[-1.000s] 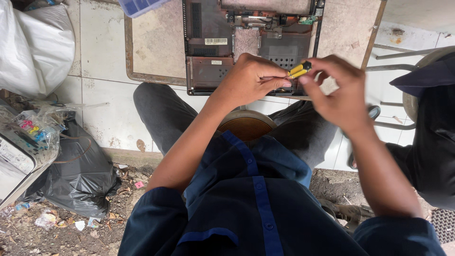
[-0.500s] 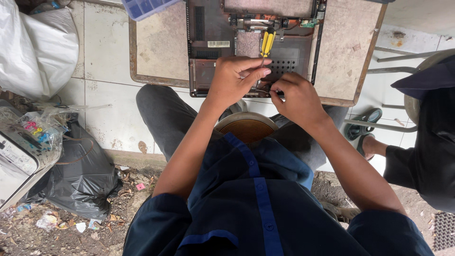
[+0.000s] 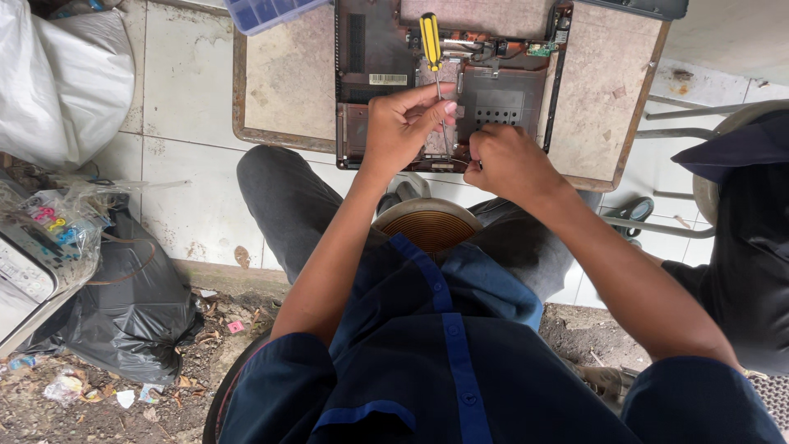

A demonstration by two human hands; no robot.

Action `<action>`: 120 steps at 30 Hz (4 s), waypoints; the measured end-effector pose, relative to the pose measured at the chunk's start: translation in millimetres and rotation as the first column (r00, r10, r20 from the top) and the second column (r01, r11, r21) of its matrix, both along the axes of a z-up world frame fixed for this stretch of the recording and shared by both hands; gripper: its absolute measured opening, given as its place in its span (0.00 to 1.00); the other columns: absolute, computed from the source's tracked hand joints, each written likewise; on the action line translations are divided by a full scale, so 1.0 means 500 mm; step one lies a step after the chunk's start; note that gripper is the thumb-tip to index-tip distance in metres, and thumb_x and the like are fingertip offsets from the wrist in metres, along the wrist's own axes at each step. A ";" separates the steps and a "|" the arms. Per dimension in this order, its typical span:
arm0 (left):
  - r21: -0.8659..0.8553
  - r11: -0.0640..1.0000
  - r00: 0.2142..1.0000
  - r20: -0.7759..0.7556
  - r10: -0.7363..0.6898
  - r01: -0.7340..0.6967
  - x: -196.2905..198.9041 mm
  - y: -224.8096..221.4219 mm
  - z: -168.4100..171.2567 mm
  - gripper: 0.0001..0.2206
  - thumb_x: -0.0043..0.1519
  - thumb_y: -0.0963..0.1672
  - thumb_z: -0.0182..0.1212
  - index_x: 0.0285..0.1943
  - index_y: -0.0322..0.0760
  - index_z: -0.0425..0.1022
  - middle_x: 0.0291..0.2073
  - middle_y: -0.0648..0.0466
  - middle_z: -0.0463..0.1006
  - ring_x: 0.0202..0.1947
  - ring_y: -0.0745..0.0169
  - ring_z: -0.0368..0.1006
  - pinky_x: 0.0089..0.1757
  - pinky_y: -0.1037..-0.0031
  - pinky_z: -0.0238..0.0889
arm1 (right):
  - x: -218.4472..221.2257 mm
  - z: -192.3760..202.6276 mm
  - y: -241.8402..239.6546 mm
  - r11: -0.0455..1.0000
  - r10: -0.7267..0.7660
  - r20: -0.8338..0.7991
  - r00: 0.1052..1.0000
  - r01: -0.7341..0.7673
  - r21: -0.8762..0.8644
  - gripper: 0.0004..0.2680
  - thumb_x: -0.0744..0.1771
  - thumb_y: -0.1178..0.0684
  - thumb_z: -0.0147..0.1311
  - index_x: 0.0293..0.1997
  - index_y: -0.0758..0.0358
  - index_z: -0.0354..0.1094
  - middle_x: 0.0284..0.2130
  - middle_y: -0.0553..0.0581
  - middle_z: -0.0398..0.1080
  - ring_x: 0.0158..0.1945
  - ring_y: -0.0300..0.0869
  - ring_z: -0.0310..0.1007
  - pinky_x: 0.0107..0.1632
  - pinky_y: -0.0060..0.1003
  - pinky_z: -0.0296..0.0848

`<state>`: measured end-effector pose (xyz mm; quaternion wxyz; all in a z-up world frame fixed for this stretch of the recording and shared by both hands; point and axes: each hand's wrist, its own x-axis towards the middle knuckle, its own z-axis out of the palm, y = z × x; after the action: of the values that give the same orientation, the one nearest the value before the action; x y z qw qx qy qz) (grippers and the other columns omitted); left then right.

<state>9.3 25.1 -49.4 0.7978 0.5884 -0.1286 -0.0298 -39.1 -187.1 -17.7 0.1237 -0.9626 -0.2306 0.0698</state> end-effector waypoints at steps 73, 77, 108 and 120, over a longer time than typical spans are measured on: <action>0.360 0.815 0.885 0.077 0.459 -0.454 0.030 0.232 0.000 0.14 0.76 0.49 0.53 0.62 0.42 0.80 0.19 0.63 0.62 0.22 0.76 0.55 0.30 0.76 0.54 | 0.394 -0.026 0.007 0.946 0.040 0.171 0.984 -0.093 0.312 0.04 0.70 0.72 0.64 0.46 0.74 0.79 0.34 0.61 0.78 0.35 0.42 0.76 0.41 0.35 0.80; 0.356 0.813 0.883 0.084 0.463 -0.460 0.032 0.230 0.000 0.14 0.76 0.49 0.53 0.62 0.42 0.80 0.20 0.63 0.63 0.23 0.76 0.57 0.31 0.77 0.56 | 0.391 -0.028 -0.001 0.947 0.049 0.198 0.979 -0.109 0.303 0.03 0.71 0.72 0.64 0.46 0.74 0.79 0.34 0.60 0.77 0.36 0.43 0.76 0.42 0.36 0.80; 0.119 0.980 0.966 0.226 0.128 -0.158 -0.010 0.101 0.127 0.08 0.72 0.42 0.57 0.52 0.51 0.82 0.50 0.59 0.86 0.25 0.73 0.74 0.33 0.75 0.71 | 0.102 0.242 -0.051 0.732 0.022 -0.134 0.991 0.075 0.677 0.14 0.77 0.52 0.52 0.73 0.64 0.64 0.37 0.52 0.73 0.31 0.32 0.65 0.33 0.25 0.63; 0.438 0.788 0.764 0.284 -0.579 0.433 -0.006 -0.166 0.116 0.09 0.71 0.44 0.63 0.57 0.42 0.84 0.44 0.52 0.90 0.34 0.66 0.85 0.36 0.75 0.68 | -0.104 0.274 -0.169 0.842 -0.327 -0.037 0.944 0.309 0.443 0.06 0.77 0.59 0.60 0.47 0.72 0.75 0.35 0.57 0.75 0.33 0.43 0.69 0.40 0.37 0.65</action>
<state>6.3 -58.1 8.5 0.5976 0.6543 -0.4395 -0.1474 -91.2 -271.7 119.2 0.3446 -0.9350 -0.0802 -0.0252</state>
